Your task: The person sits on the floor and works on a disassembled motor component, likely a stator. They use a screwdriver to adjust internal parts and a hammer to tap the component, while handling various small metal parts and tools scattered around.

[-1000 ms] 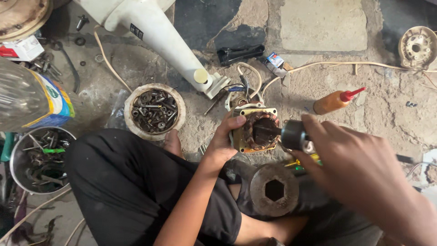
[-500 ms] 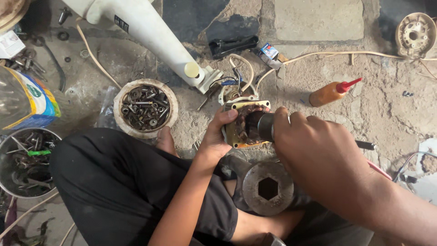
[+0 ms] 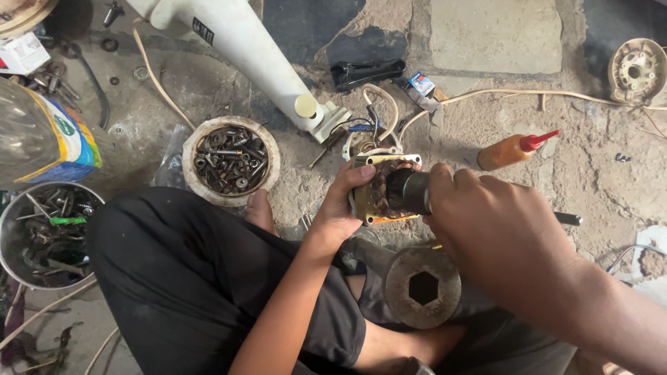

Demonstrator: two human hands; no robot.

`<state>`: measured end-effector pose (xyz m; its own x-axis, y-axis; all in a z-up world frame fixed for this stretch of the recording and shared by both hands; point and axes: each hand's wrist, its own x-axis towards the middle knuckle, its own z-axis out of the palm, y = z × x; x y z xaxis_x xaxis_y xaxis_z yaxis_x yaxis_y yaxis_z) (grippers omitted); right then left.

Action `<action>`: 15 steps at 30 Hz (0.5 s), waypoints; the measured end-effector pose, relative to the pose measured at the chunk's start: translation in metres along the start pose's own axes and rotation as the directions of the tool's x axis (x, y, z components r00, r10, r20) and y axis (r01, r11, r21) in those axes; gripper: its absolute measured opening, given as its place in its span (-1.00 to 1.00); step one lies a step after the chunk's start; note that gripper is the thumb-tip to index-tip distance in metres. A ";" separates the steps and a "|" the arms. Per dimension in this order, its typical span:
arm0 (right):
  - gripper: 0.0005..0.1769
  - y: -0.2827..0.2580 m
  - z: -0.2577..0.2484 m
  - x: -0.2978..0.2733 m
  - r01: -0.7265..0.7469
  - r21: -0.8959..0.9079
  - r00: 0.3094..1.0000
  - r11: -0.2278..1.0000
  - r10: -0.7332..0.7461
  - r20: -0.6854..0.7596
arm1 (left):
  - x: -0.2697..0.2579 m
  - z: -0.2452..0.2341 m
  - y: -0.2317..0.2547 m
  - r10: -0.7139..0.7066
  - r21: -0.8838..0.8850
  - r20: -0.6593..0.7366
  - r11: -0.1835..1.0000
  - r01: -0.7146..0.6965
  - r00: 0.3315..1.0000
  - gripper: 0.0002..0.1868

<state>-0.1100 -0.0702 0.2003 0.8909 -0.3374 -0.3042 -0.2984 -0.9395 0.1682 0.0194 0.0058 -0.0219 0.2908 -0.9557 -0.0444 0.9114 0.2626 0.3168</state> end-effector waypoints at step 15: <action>-0.40 -0.010 -0.006 0.011 0.080 -0.203 0.996 0.976 -0.070 0.055 | 0.001 0.001 0.002 0.021 0.049 -0.024 0.999 -0.020 0.999 -0.34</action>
<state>-0.0951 -0.0643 0.2007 0.8895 -0.2735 -0.3659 -0.1506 -0.9317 0.3305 0.0212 0.0053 -0.0207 0.3168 -0.9465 -0.0609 0.8901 0.2745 0.3639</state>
